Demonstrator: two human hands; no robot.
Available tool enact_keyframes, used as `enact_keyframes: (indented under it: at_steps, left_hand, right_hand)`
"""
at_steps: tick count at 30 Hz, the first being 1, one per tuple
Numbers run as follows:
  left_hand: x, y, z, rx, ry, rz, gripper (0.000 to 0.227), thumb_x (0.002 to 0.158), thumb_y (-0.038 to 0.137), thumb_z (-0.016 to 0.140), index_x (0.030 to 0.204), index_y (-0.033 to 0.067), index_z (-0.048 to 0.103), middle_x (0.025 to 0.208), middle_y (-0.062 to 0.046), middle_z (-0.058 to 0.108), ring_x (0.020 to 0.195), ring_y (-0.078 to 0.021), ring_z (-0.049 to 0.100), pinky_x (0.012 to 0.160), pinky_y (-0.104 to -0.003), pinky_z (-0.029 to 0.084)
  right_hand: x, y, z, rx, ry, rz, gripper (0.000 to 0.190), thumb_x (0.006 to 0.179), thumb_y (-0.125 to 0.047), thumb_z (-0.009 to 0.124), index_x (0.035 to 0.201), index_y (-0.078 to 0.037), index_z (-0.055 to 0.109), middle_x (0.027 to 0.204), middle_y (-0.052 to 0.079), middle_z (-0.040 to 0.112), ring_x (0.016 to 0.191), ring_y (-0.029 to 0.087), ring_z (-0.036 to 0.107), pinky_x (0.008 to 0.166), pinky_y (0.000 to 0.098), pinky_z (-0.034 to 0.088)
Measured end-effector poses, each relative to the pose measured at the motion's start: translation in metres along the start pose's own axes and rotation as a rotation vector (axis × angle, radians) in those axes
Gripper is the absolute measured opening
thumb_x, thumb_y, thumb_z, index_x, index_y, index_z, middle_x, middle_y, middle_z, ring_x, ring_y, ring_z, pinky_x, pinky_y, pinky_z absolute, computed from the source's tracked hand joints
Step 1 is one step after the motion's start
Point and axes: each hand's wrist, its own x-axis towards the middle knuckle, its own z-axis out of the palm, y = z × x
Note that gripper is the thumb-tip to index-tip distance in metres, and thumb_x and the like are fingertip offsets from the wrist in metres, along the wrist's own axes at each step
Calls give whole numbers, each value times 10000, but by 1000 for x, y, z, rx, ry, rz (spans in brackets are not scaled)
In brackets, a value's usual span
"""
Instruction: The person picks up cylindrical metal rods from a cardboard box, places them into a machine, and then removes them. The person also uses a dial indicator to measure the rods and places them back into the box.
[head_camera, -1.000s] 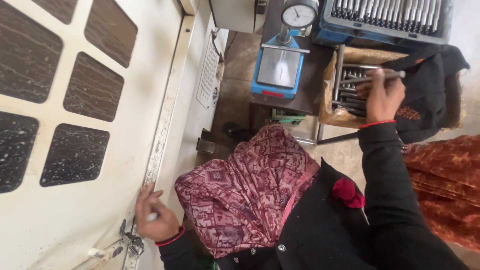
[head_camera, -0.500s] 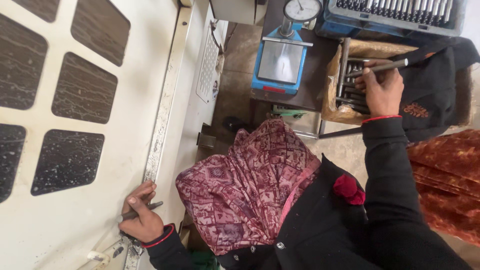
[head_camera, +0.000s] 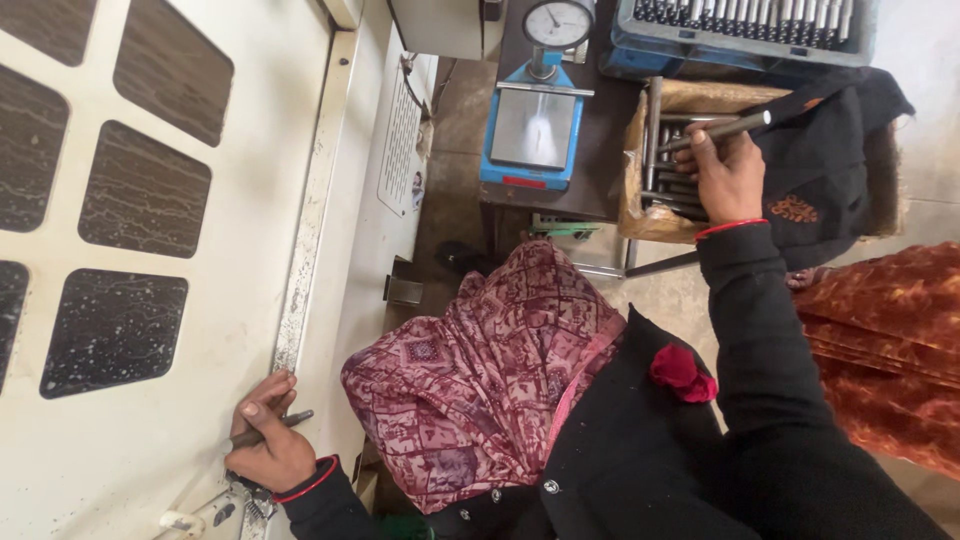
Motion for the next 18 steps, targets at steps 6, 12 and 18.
enact_keyframes:
  at_steps: [6,12,18]
  left_hand:
    - [-2,-4,-5,0,-33,38,619,1192,399,450,1051,-174,634,1081,-254,704,972,-307,729,841,-345,620]
    - [-1,-5,-4,-40,-54,54,619,1194,409,451,1089,-181,605,1098,-274,691,968,-310,728,832,-343,616]
    - [-5,-14,-7,-21,-60,68,626,1196,420,444,1078,-171,613,1097,-275,696,959,-312,725,831,-341,611]
  right_hand:
    - [3,20,-61,117,66,69,179,1162,-114,560,1207,41,639,960,101,727,789,148,721,697,276,598]
    - [7,49,-149,260,295,102,183,1164,-127,588,1146,52,623,902,124,682,714,179,674,653,320,590]
    - [21,76,-150,96,193,236,353,1183,-316,547,1050,-9,659,823,63,676,648,158,652,598,313,552]
